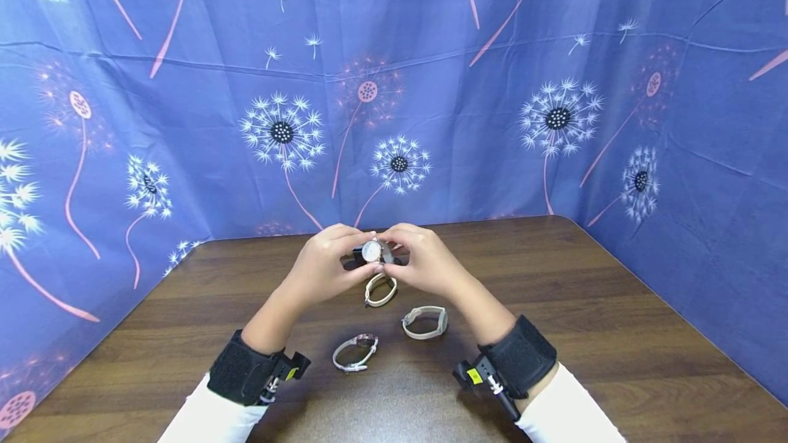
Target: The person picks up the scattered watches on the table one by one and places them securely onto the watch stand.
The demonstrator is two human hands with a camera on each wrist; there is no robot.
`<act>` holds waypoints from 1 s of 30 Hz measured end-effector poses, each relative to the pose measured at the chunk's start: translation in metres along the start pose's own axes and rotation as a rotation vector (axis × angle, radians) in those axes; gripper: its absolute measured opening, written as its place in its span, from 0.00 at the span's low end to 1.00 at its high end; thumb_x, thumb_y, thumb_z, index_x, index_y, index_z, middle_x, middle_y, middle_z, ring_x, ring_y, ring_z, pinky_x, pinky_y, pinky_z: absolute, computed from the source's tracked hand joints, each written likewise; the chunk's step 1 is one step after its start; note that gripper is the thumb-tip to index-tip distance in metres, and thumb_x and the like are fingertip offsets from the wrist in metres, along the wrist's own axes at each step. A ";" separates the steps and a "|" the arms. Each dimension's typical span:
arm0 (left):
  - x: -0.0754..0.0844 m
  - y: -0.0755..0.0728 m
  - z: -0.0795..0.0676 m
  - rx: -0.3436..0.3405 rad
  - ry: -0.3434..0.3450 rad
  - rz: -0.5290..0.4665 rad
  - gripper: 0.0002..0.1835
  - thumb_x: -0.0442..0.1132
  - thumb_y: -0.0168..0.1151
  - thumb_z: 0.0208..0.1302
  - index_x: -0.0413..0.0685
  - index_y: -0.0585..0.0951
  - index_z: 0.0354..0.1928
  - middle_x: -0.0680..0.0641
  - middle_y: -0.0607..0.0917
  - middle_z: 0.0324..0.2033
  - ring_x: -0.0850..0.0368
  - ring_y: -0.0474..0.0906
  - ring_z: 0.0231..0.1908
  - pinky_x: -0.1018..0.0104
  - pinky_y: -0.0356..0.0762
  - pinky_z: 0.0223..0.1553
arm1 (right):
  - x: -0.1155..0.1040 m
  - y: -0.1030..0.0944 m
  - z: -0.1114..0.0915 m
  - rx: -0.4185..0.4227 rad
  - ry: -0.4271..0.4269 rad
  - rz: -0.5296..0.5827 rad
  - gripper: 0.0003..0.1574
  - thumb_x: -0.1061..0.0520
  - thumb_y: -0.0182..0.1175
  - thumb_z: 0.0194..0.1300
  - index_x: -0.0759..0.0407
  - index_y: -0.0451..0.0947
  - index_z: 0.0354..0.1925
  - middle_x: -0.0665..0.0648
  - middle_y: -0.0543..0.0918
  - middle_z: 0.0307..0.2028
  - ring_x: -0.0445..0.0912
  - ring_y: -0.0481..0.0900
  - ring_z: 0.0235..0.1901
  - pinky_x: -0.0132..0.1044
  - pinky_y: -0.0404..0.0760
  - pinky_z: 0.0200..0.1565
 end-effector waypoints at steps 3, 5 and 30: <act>0.000 0.000 0.000 -0.014 -0.011 -0.026 0.26 0.47 0.77 0.50 0.39 0.84 0.49 0.47 0.86 0.40 0.56 0.81 0.44 0.65 0.78 0.49 | 0.001 0.000 0.000 0.006 0.005 0.023 0.25 0.70 0.73 0.49 0.68 0.80 0.47 0.60 0.83 0.45 0.49 0.83 0.42 0.32 0.82 0.44; -0.001 -0.001 0.000 -0.015 -0.015 -0.035 0.27 0.48 0.78 0.50 0.39 0.84 0.49 0.47 0.86 0.40 0.55 0.81 0.45 0.64 0.77 0.50 | 0.001 -0.001 0.000 0.011 0.008 0.038 0.24 0.71 0.73 0.49 0.67 0.80 0.47 0.60 0.83 0.44 0.50 0.83 0.42 0.34 0.83 0.44; -0.052 -0.002 -0.014 -0.180 -0.254 0.010 0.24 0.50 0.73 0.55 0.41 0.85 0.49 0.46 0.86 0.42 0.53 0.81 0.38 0.57 0.79 0.44 | 0.075 -0.078 -0.025 0.267 0.335 0.119 0.23 0.77 0.67 0.50 0.79 0.76 0.47 0.68 0.77 0.45 0.37 0.80 0.40 0.32 0.82 0.43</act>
Point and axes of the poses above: each hand's wrist, its own z-axis towards the middle knuckle, its own y-axis out of the palm, x = y × z, the point moved 8 cm from there along z, towards the middle knuckle
